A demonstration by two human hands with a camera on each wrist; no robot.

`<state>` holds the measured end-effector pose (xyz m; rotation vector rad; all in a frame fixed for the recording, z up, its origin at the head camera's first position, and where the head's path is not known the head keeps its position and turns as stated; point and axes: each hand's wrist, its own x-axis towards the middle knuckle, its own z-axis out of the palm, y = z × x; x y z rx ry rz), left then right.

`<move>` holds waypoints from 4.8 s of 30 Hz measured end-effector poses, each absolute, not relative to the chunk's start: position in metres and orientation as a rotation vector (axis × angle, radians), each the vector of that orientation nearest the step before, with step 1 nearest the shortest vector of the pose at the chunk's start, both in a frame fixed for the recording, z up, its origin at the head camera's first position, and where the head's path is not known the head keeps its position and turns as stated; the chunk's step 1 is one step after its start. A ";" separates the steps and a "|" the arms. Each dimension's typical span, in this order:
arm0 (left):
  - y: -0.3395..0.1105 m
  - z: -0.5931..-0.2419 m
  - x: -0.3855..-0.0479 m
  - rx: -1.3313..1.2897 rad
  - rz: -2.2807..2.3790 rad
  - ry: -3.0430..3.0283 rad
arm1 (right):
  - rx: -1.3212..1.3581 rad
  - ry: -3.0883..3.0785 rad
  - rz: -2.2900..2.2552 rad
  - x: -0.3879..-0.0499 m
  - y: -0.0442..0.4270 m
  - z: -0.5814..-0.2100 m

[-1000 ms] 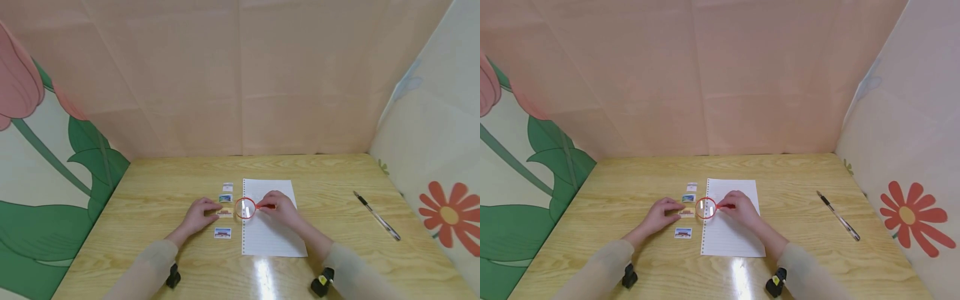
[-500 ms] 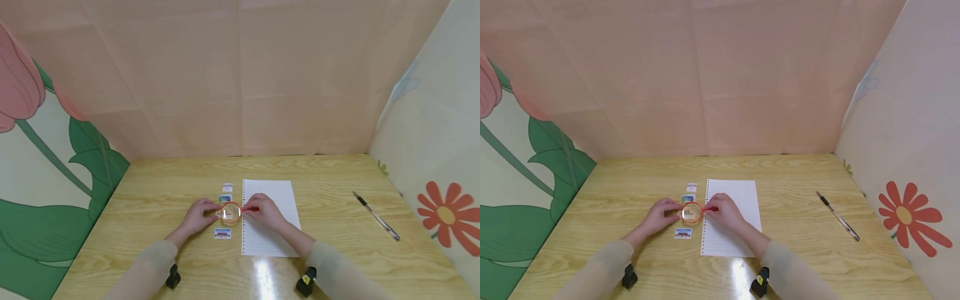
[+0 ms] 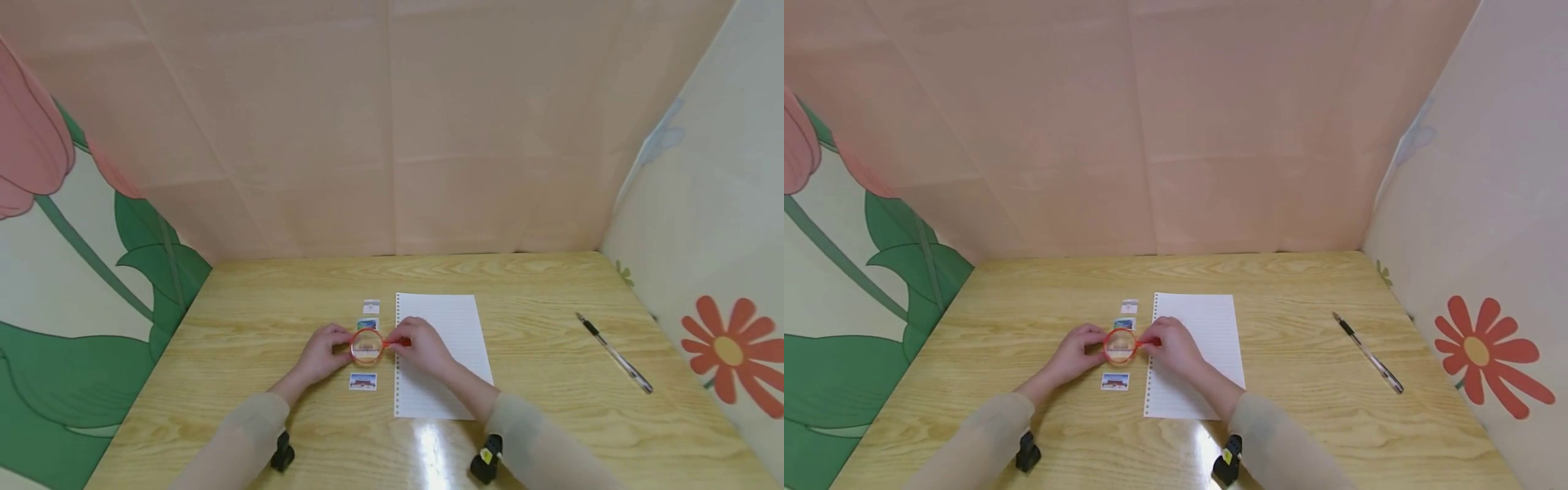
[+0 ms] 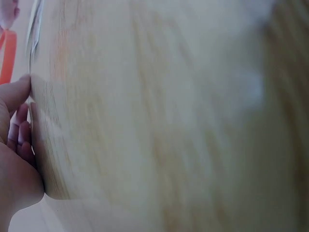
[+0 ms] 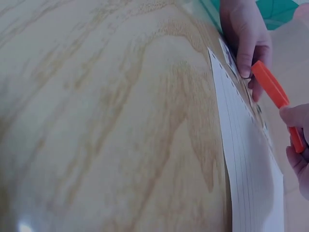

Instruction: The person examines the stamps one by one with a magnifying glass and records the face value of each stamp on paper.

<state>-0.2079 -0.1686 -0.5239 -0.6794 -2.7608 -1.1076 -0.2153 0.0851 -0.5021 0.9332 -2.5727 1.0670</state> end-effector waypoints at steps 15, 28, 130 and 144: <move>-0.168 -0.522 -0.207 -0.629 -1.153 -2.807 | 0.836 -2.638 1.032 -0.214 0.087 -0.506; -0.167 -0.521 -0.208 -0.646 -1.161 -2.787 | 0.841 -2.589 1.070 -0.214 0.090 -0.505; -0.056 -0.507 -0.144 -1.009 -1.044 -2.787 | 0.017 -2.688 0.868 -0.179 0.376 -0.521; -0.053 -0.513 -0.141 -1.104 -0.865 -2.802 | 0.026 -2.667 0.854 -0.180 0.376 -0.523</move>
